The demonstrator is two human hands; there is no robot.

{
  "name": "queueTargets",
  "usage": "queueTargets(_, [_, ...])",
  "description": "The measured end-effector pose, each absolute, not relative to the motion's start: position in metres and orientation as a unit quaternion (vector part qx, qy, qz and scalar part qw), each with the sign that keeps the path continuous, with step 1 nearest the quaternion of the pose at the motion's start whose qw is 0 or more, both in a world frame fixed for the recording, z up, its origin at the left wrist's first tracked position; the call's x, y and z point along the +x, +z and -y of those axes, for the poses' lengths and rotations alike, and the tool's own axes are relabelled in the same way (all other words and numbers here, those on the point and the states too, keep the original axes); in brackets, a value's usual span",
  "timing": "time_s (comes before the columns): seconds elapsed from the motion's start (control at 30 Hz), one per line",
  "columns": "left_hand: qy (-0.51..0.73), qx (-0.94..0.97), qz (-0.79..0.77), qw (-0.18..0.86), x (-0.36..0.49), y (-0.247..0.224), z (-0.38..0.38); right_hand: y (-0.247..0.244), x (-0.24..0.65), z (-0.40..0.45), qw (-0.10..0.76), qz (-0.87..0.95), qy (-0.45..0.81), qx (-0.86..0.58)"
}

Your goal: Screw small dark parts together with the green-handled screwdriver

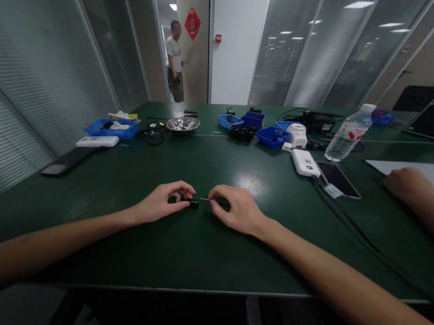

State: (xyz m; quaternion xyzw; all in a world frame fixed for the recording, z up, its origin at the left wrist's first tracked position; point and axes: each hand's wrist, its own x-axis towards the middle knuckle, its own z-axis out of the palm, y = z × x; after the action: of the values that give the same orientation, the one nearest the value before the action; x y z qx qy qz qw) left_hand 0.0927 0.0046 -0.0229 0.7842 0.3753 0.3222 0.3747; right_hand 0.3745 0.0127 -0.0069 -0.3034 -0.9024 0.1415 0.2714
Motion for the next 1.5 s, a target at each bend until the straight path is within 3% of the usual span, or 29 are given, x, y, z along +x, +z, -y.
queueTargets(0.77, [0.29,0.818,-0.357,0.345,0.092,-0.017,-0.001,-0.01,0.37,-0.009,0.213,0.929,0.155,-0.259])
queueTargets(1.0, [0.283,0.805,-0.364,0.373,0.093,-0.014,-0.001,-0.011,0.37,-0.015,0.249,0.906,0.2,-0.278])
queueTargets(1.23, [0.278,0.803,-0.372,0.372,0.094,-0.014,0.001,-0.007,0.371,-0.022,0.305,0.833,0.222,-0.406])
queueTargets(1.5, [0.254,0.845,-0.401,0.248,0.092,-0.009,0.004,-0.009,0.373,-0.024,0.332,0.795,0.216,-0.46])
